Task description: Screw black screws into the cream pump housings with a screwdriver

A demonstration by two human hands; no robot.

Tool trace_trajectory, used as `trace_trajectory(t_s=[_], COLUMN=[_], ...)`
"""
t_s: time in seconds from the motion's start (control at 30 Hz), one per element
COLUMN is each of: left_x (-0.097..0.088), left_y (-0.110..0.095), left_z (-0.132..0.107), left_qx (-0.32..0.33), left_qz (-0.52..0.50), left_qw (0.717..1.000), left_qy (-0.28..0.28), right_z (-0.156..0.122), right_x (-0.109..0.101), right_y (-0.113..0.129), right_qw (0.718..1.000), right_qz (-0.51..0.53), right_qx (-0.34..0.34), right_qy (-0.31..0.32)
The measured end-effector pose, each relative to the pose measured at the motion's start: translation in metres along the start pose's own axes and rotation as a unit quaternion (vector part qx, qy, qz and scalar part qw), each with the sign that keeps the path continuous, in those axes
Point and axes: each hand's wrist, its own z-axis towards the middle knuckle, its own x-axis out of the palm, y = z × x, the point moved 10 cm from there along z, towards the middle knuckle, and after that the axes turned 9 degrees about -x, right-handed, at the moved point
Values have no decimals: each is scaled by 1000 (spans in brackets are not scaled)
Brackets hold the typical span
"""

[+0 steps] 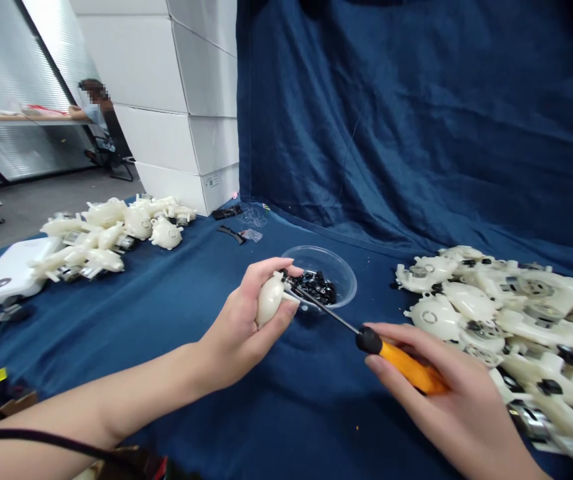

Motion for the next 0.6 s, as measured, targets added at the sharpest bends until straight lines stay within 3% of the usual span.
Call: trace_trajectory(t_s=[0.07,0.13,0.2,0.23,0.3,0.33,0.37,0.4,0.43,0.5,0.53,0.6], left_x=[2,2,1,1,1,1,2,2,1,2,3,3], left_y=[-1,-4,-10,-13,-16,-15,-12,-9,-5,0,0,-3], left_z=[-2,-3,-3,-3,-3,-2,-1,0,1,1,0,-2], left_qx=[8,33,69,89,110,107,95,77,57,28,22,33], left_qz=[22,38,35,31,21,13,4,-6,-15,-21,-17,-3], left_qw=[1000,999,997,995,993,994,995,997,998,999,999,999], left_qy=[2,6,16,21,30,31,29,25,19,13,15,22], right_z=[-7,-12,-9,-12,-28,-34,-34,-29,-20,-5,-4,-11], right_x=[-11,-9,7,21,49,56,56,51,39,4,-10,-18], right_y=[21,23,3,-8,-19,-20,-21,-23,-25,-16,-3,19], right_qw=[981,977,997,987,914,879,868,886,924,992,1000,982], right_qz=[-131,-140,-18,74,240,287,305,288,239,71,-20,-125], right_qx=[-132,-156,-49,39,215,276,300,290,248,96,3,-128], right_qy=[-56,-39,65,134,246,263,251,218,166,35,-18,-59])
